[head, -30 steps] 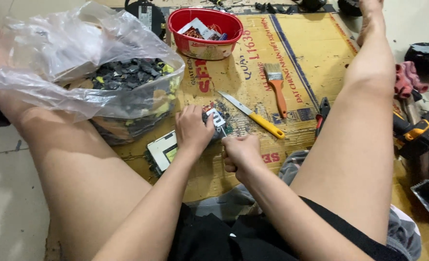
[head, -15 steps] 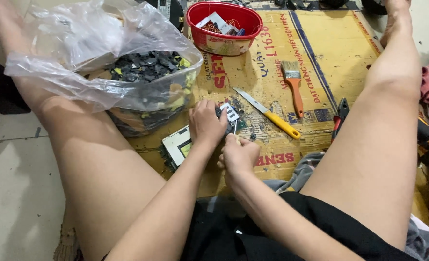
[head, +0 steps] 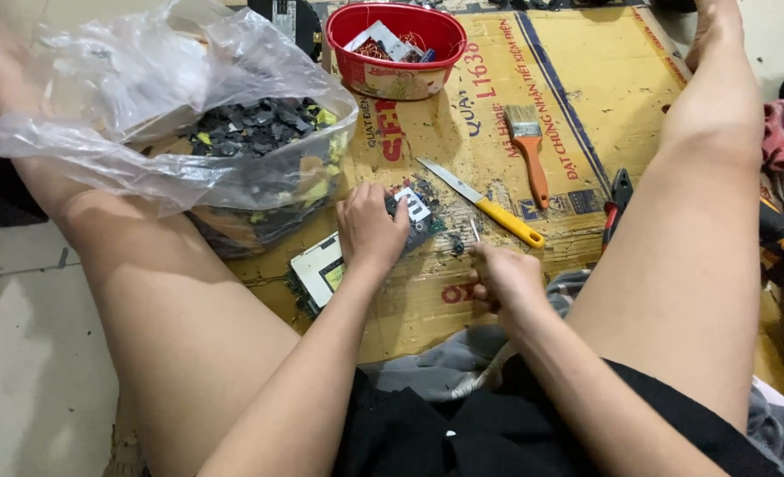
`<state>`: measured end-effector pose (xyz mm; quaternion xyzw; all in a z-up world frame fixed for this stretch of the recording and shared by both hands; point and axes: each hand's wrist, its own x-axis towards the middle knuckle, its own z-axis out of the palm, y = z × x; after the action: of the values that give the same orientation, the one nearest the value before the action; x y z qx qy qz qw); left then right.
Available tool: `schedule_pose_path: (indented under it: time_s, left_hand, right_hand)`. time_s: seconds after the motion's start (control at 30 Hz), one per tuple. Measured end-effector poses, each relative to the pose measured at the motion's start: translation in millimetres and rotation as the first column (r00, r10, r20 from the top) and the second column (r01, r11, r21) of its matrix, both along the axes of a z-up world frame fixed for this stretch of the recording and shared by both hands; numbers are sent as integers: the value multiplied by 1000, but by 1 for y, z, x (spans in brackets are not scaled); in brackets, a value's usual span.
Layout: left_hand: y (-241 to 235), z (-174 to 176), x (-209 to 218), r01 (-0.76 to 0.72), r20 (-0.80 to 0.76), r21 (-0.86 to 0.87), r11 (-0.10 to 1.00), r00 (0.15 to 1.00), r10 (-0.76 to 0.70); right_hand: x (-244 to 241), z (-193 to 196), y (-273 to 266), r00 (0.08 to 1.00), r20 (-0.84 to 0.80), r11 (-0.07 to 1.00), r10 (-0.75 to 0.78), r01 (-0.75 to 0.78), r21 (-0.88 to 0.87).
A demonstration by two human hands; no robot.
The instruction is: The person sits on the floor and uses a screwdriver to remove screws from a small electronic device. They then use a knife to scrape or clean the device's surface and handle a plastic bag containing debris.
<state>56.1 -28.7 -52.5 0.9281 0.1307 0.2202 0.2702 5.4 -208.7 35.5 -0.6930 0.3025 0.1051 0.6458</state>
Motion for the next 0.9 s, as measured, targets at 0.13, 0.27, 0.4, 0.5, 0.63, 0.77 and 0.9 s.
schedule_pose_path:
  time_s: [0.13,0.27,0.4,0.5,0.63,0.77,0.9]
  left_hand:
    - [1,5,-4,21,-59,-52,998,998,-24]
    - [-2,-5,3,12,-27,-13,1000,1000,-12]
    - [3,-14,4,38,-31,-12,999,999,-39]
    - [-1,22,-17,136,-40,-97,986,989,-140]
    - [0,46,-34,188,-234,-36,982,953,-191]
    - [-10,35,-23,126,-294,-30,992,947,-129]
    - [-20,47,-21,-13,-305,-68,998,952,-8]
  right_hand:
    - [11,3,-22,967,-34,961,253,-255,-102]
    - [22,24,-25,865,-37,856,501,-501,-129]
    - [38,41,-27,781,-89,767,618,-624,-150]
    - [64,40,-34,697,-183,689,693,-716,-113]
    - [67,65,-20,670,-208,659,713,-741,-129]
    - [73,71,-10,656,-271,650,704,-749,-126]
    - [71,50,-6,679,-267,637,684,-734,-234]
